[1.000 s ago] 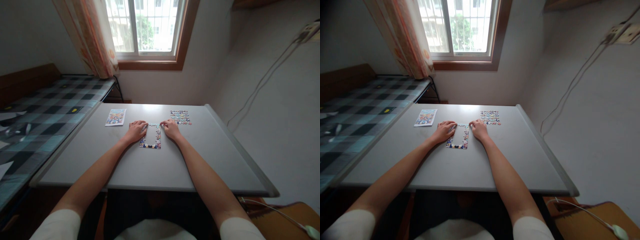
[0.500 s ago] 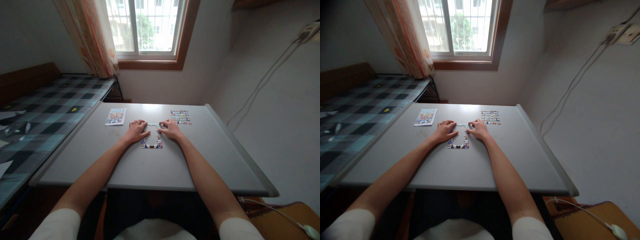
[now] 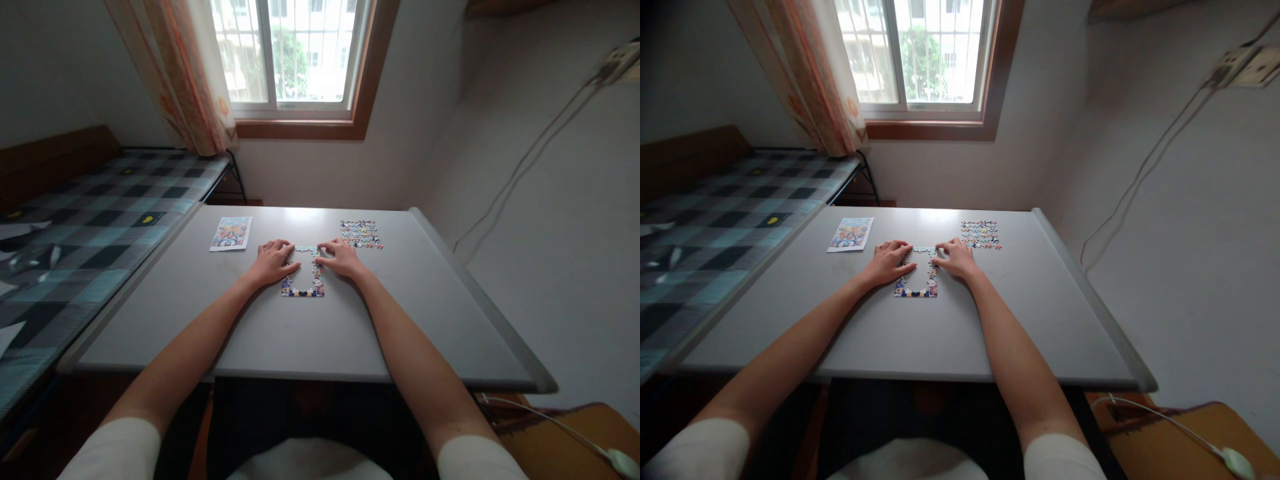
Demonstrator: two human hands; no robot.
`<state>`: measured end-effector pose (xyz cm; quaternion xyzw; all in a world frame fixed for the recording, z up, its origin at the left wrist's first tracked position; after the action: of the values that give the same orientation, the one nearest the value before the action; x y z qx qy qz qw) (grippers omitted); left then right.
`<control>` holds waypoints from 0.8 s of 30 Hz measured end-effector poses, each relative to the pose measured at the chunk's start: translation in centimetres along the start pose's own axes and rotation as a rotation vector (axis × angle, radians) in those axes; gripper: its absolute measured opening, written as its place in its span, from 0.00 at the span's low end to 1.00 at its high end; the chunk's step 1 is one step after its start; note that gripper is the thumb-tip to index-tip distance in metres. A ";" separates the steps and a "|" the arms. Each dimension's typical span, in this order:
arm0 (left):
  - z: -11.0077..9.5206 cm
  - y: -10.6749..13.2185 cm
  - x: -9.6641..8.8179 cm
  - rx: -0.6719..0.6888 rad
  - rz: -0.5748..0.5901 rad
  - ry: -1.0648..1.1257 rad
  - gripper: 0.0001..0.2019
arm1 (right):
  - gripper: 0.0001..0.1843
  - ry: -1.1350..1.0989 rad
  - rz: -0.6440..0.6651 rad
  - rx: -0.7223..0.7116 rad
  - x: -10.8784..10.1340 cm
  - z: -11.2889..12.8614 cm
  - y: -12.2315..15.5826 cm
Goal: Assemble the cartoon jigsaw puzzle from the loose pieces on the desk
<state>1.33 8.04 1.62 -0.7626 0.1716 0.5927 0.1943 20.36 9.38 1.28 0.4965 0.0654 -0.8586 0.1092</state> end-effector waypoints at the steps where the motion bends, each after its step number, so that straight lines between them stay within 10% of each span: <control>1: 0.0 0.0 0.0 -0.001 0.003 0.002 0.24 | 0.22 0.000 -0.003 0.000 0.0 0.0 0.0; 24: 0.3 0.1 -0.3 0.044 0.017 0.050 0.29 | 0.15 -0.036 -0.161 -0.024 0.0 -1.3 -0.6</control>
<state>0.97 8.07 1.79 -0.7714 0.1957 0.5710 0.2015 21.27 10.24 0.67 0.4729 0.1136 -0.8725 0.0468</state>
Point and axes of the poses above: each hand's wrist, its own y-axis away from the middle knuckle, its own x-axis out of the palm, z = x × y, the point moved 7 cm from there along -y, towards the middle knuckle, and after that the axes turned 9 degrees about z, right-handed, at the moved point
